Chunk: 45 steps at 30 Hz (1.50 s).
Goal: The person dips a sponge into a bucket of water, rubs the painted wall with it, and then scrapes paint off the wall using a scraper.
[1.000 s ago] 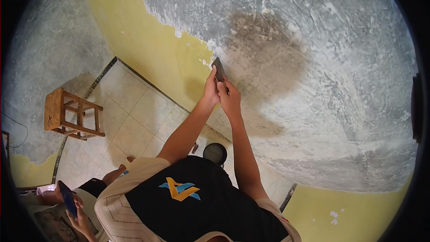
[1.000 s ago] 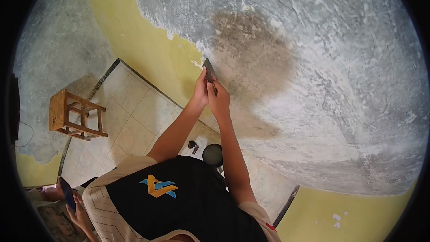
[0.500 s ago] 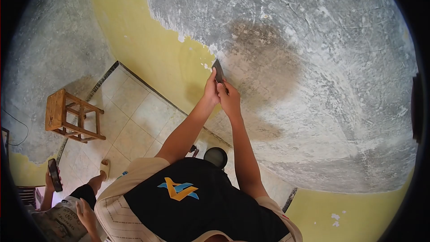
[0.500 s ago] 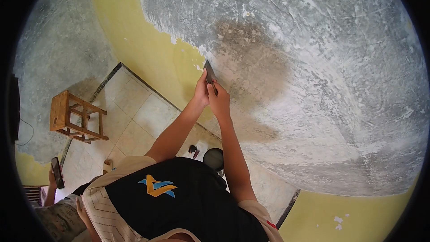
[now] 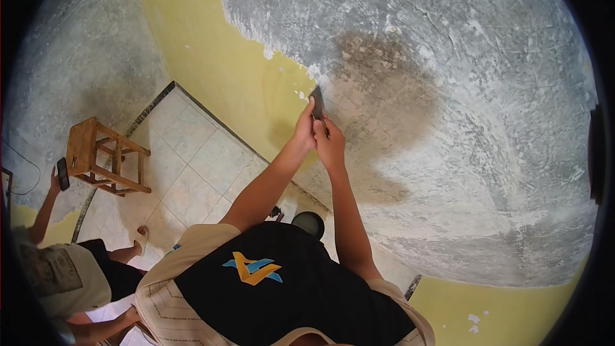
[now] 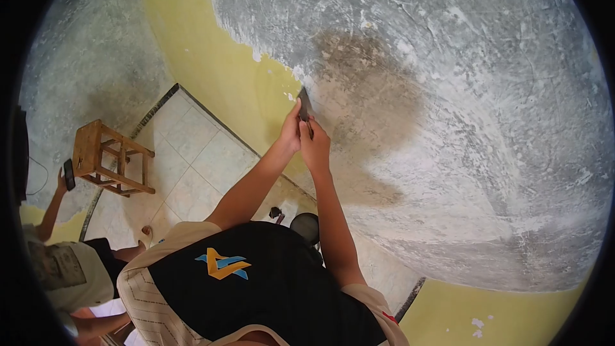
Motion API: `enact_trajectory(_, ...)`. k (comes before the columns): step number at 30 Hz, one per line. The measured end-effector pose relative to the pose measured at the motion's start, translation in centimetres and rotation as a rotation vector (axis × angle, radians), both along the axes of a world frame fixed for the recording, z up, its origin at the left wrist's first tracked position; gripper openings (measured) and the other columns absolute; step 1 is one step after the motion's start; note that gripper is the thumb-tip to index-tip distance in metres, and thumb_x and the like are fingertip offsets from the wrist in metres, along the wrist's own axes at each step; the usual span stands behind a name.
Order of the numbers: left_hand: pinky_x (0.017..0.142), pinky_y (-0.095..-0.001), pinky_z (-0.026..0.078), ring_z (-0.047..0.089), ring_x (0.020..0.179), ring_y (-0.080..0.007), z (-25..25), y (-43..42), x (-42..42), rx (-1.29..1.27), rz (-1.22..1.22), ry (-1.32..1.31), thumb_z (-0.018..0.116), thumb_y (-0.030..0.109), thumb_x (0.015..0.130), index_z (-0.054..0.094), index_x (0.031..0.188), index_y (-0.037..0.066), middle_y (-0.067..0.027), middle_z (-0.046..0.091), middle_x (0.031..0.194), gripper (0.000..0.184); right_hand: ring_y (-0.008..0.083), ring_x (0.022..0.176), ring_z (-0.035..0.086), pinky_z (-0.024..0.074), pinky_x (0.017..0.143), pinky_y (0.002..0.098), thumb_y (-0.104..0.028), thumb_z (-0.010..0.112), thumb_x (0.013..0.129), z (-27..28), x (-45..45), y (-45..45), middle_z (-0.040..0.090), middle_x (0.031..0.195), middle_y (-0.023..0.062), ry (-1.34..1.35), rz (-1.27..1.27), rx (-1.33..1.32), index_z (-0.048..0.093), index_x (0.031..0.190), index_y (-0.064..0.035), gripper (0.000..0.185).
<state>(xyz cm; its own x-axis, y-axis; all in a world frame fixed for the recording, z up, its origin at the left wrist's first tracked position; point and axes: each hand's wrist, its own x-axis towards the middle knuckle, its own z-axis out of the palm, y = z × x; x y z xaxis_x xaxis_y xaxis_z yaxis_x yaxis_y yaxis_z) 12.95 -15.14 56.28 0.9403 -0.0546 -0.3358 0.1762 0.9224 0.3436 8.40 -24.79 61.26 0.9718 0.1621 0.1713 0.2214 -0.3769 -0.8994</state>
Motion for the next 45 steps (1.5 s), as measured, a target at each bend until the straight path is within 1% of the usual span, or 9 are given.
enact_trajectory(1,0.051,-0.0337,0.049,0.058,0.055,-0.0200,-0.2,0.2,-0.3,0.011,-0.086,-0.054,0.064,0.069,0.091,0.060,0.080,0.010,-0.0031,0.059,0.066,0.061,0.0193,0.082,0.070,0.0532,0.075,0.0325,-0.029,0.064,0.101,0.4,-0.8,-0.5,0.074,0.096,0.0160,0.035,-0.008,0.044,0.067,0.127,0.0016,0.040)
enact_trajectory(4,0.047,-0.0320,0.047,0.056,0.050,-0.0198,0.1,-0.1,-1.1,-0.018,-0.211,-0.067,0.064,0.070,0.090,0.060,0.078,0.010,-0.0030,0.058,0.065,0.061,0.0213,0.083,0.071,0.0534,0.076,0.0330,-0.029,0.064,0.101,0.7,-0.7,-1.4,0.074,0.097,0.0178,0.108,-0.010,0.063,0.067,0.126,0.0018,0.040)
enact_trajectory(11,0.047,-0.0319,0.049,0.058,0.051,-0.0199,2.1,1.3,0.2,-0.059,0.083,-0.034,0.063,0.068,0.092,0.060,0.077,0.010,-0.0038,0.059,0.064,0.060,0.0237,0.086,0.072,0.0542,0.081,0.0353,-0.030,0.064,0.101,1.0,1.5,1.1,0.074,0.098,0.0183,0.052,0.035,-0.085,0.066,0.129,0.0021,0.043)
enact_trajectory(15,0.048,-0.0326,0.050,0.058,0.051,-0.0200,0.7,1.1,0.1,-0.028,0.030,-0.073,0.064,0.069,0.091,0.060,0.077,0.010,-0.0041,0.059,0.064,0.060,0.0248,0.086,0.071,0.0538,0.082,0.0361,-0.030,0.064,0.101,0.2,0.5,0.8,0.074,0.098,0.0182,0.030,0.016,-0.020,0.065,0.129,0.0027,0.043)
enact_trajectory(21,0.033,-0.0292,0.034,0.053,0.046,-0.0177,0.3,-0.2,-0.9,-0.012,-0.132,-0.033,0.066,0.069,0.090,0.060,0.078,0.010,-0.0030,0.058,0.064,0.061,0.0161,0.076,0.065,0.0514,0.073,0.0310,-0.028,0.063,0.102,0.4,-0.4,-1.2,0.071,0.089,0.0110,0.090,0.018,0.057,0.065,0.130,0.0036,0.042)
enact_trajectory(27,0.045,-0.0319,0.046,0.059,0.053,-0.0190,-0.4,-0.2,-0.3,0.001,-0.063,-0.078,0.066,0.067,0.091,0.061,0.080,0.012,-0.0033,0.060,0.068,0.056,0.0136,0.072,0.062,0.0501,0.069,0.0300,-0.026,0.062,0.102,-0.1,0.0,-0.7,0.068,0.083,0.0078,0.161,0.005,0.080,0.065,0.130,0.0048,0.041)
enact_trajectory(29,0.048,-0.0331,0.049,0.060,0.056,-0.0195,-0.8,-0.3,-0.2,-0.009,-0.067,-0.072,0.066,0.066,0.091,0.061,0.080,0.012,-0.0034,0.061,0.068,0.055,0.0077,0.058,0.051,0.0406,0.052,0.0270,-0.027,0.062,0.103,0.0,-0.1,-0.7,0.062,0.072,0.0007,0.047,-0.020,0.064,0.071,0.118,0.0013,0.033)
enact_trajectory(32,0.052,-0.0348,0.052,0.062,0.058,-0.0203,-0.8,-0.3,0.0,-0.023,-0.078,-0.069,0.066,0.065,0.092,0.061,0.080,0.013,-0.0035,0.061,0.069,0.053,0.0129,0.072,0.062,0.0496,0.068,0.0296,-0.026,0.062,0.102,1.2,-0.3,-1.1,0.068,0.080,0.0087,0.088,0.015,0.030,0.065,0.130,0.0046,0.041)
enact_trajectory(45,0.054,-0.0358,0.053,0.061,0.057,-0.0206,0.0,0.0,0.2,-0.036,-0.032,-0.058,0.066,0.066,0.091,0.061,0.078,0.012,-0.0036,0.061,0.067,0.056,0.0138,0.072,0.063,0.0505,0.069,0.0298,-0.027,0.064,0.101,0.6,0.6,-0.8,0.069,0.081,0.0092,0.034,0.030,0.007,0.067,0.128,0.0028,0.040)
